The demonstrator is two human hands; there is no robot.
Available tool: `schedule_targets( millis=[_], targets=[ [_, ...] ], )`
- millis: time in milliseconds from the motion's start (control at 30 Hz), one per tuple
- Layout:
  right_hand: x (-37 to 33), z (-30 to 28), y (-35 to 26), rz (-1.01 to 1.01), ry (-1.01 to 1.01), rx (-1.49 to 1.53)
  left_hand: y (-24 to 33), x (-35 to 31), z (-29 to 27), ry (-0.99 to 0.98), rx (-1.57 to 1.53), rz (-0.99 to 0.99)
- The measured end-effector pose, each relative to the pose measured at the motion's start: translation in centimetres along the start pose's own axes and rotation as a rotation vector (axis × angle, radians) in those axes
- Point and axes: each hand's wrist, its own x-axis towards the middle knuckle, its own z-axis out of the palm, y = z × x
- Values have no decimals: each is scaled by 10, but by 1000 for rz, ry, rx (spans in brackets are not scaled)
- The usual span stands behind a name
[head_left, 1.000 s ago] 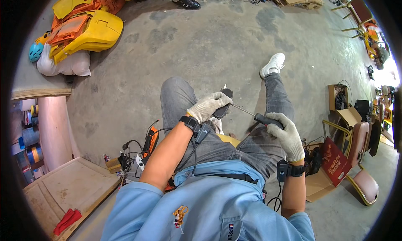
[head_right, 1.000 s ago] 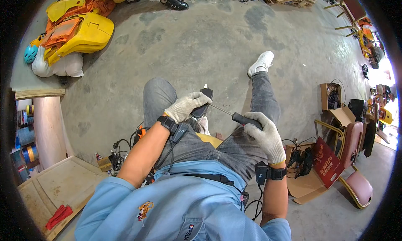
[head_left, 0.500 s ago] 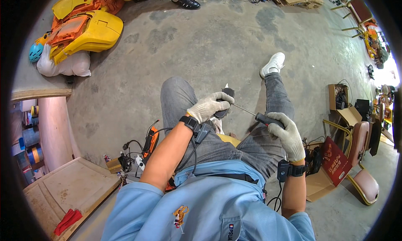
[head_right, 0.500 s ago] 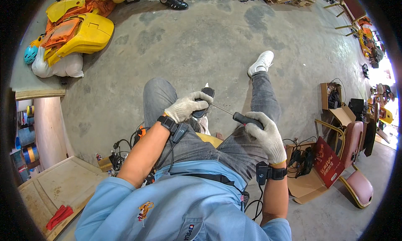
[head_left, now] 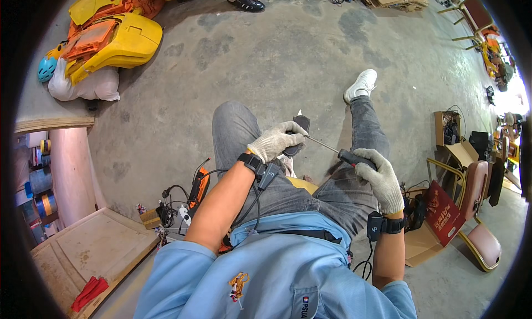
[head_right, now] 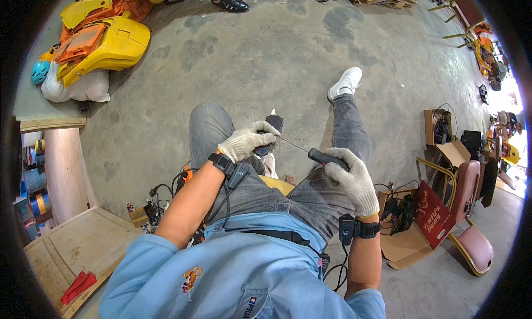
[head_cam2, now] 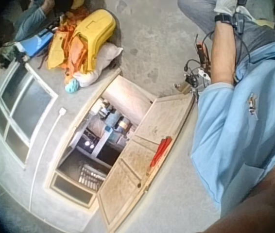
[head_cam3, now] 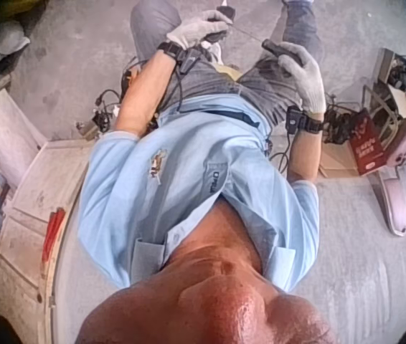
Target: The person uses a screwdriver to pry apart a white plastic housing and remove a black electrical component with an attached cable.
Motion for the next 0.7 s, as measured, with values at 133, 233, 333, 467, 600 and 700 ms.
schedule_targets(
  millis=[133, 233, 333, 467, 600, 700],
  targets=[
    [-1, 1, -2, 7, 9, 2, -4, 2, -2, -8, -11, 18],
    [-1, 1, -2, 11, 1, 11, -1, 1, 1, -3, -21, 18],
    [-1, 1, -2, 7, 13, 1, 3, -2, 2, 22, 44, 24],
    [0, 1, 0, 6, 7, 4, 2, -2, 1, 34, 54, 8],
    [-1, 1, -1, 12, -2, 8, 1, 0, 1, 30, 54, 1],
    [-1, 2, -1, 9, 2, 5, 1, 0, 1, 36, 76, 12]
  ],
)
